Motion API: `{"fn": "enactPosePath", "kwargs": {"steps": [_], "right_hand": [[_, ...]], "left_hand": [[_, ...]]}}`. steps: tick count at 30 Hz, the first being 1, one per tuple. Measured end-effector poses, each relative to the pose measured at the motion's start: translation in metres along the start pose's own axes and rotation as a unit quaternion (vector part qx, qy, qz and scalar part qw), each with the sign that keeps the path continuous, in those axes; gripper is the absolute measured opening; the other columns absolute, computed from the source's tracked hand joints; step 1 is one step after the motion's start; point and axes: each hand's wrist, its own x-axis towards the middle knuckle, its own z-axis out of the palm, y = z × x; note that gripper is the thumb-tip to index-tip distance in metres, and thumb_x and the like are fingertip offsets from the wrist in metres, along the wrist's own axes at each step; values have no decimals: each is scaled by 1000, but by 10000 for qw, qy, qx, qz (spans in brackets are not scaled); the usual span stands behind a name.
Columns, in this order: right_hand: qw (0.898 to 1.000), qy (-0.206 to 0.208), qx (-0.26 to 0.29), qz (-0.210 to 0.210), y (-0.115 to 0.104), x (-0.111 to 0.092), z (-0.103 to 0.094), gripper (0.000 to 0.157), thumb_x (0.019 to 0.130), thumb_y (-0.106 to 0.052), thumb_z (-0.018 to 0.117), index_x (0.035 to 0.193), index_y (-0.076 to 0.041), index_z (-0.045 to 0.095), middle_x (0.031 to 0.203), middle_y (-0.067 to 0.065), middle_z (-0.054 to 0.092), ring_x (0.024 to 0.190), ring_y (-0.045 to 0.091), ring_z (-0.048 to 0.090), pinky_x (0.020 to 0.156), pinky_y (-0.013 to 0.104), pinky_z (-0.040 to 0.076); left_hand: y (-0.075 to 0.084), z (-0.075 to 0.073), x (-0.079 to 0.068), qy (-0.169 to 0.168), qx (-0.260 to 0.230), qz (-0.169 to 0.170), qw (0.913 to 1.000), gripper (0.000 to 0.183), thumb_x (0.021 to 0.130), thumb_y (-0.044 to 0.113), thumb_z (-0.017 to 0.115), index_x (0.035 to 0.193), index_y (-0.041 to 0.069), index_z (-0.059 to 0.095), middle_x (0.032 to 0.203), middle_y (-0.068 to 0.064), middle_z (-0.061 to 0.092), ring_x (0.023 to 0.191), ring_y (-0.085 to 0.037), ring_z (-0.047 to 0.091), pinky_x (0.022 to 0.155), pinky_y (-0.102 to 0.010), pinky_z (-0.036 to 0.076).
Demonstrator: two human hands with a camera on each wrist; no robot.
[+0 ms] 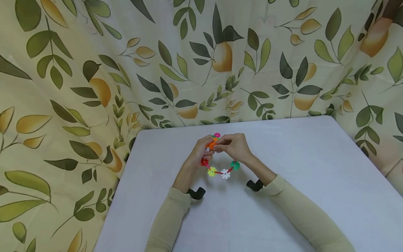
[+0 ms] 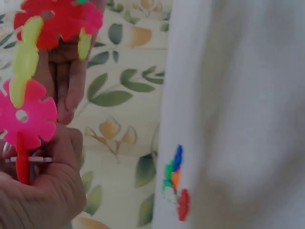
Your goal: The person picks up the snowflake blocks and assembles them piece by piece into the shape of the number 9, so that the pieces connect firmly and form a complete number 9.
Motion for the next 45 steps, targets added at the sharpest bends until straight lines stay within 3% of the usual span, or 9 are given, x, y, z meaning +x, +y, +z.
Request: {"fn": "enactPosePath", "kwargs": {"steps": [6,12,26,45], "right_hand": [[9999,-55,37,-120,-9,6,-11,12,84,-8,86,95,-5,82,87,9,79,73,25,77,67,30,62],[9990,427,-102,-79,-14,7,-20,13,87,-6,84,98,1,80,91,15,78,78,30,78,68,21,60],[9952,584,-469,-626,-12,6,-16,8,86,-9,86,91,-6,81,85,6,78,72,18,77,66,23,60],[9956,439,-661,-507,-17,6,-19,7,85,-7,86,91,-5,81,84,5,79,72,17,77,66,23,60]], "left_hand": [[8,-2,-4,261,-318,-213,9989,23,111,28,40,98,13,52,71,1,44,42,-5,32,41,-12,28],[11,-8,-2,311,-854,-319,9954,20,110,28,42,95,15,44,69,3,38,41,-5,32,41,-12,28],[12,-9,-4,222,-531,-302,9979,21,111,29,40,97,14,46,70,2,38,42,-5,32,42,-13,28],[14,-8,-3,167,-464,-362,9981,23,112,29,40,96,14,45,71,2,38,43,-6,31,42,-12,28]]}}
